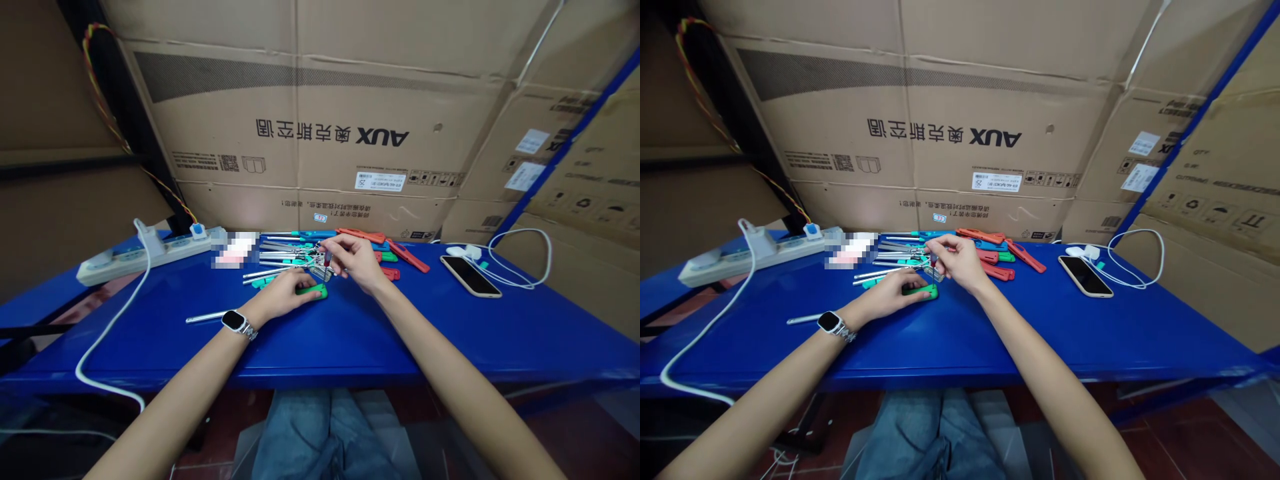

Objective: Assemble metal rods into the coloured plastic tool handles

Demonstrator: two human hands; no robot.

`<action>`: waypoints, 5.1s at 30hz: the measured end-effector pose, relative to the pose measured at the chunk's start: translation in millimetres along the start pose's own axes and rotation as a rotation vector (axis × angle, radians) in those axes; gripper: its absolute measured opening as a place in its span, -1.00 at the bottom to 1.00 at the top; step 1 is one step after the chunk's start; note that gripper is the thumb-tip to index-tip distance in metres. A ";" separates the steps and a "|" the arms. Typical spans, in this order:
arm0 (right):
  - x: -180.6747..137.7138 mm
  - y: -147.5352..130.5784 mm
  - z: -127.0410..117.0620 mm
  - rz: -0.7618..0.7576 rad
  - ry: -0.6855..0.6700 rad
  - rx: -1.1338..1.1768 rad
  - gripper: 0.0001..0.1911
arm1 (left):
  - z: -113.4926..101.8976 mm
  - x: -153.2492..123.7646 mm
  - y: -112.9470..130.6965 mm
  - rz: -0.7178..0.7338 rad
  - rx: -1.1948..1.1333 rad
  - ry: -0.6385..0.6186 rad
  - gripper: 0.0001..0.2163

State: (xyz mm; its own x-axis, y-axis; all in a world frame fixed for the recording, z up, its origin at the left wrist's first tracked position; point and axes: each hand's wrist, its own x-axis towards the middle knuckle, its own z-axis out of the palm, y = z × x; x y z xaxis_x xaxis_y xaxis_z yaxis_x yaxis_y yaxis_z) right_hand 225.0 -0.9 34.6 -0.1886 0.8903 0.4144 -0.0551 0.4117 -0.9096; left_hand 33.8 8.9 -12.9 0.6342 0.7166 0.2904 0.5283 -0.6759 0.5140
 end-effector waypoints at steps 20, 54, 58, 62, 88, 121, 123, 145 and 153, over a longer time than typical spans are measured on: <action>6.8 -3.0 3.5 0.048 -0.006 -0.032 -0.55 | 1.3 -1.4 -2.4 -0.013 -0.008 0.014 -0.65; 6.1 -3.4 -0.4 0.046 0.036 -0.055 -0.55 | 1.4 -0.9 -1.7 -0.017 -0.005 0.024 -0.63; 11.0 2.3 7.8 0.039 0.112 -0.023 -0.43 | 1.5 -1.0 -2.3 -0.014 0.022 0.034 -0.63; 6.4 6.5 7.9 0.010 0.138 0.008 -0.51 | 1.1 -2.3 -2.4 -0.032 0.056 0.019 -0.64; -30.2 34.9 -28.7 0.190 -0.047 -0.689 -0.71 | -21.7 -43.8 -1.5 0.017 0.313 -0.029 -0.70; 132.2 70.9 -65.4 -0.285 -0.386 -1.475 -0.65 | -33.6 96.7 -104.5 -0.080 0.431 0.142 -0.53; 134.6 76.2 -64.1 -0.297 -0.391 -1.529 -0.64 | -34.2 98.0 -112.0 -0.100 0.387 0.117 -0.54; 116.7 69.5 -61.6 -0.298 -0.209 -1.503 -0.65 | -36.6 97.4 -102.9 -0.071 0.395 0.144 -0.62; 82.4 56.9 -75.9 -0.231 -0.063 -1.334 -0.74 | -36.3 91.8 -85.0 0.002 0.436 0.160 -0.66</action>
State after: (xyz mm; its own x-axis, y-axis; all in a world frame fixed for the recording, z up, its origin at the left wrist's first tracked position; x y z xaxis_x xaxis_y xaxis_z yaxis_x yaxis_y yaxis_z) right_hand 280.7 110.7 19.2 -0.3506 0.7803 0.5179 0.8867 0.4546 -0.0846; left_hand 26.7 138.5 -0.6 0.5582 0.7098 0.4297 0.7369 -0.6621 0.1364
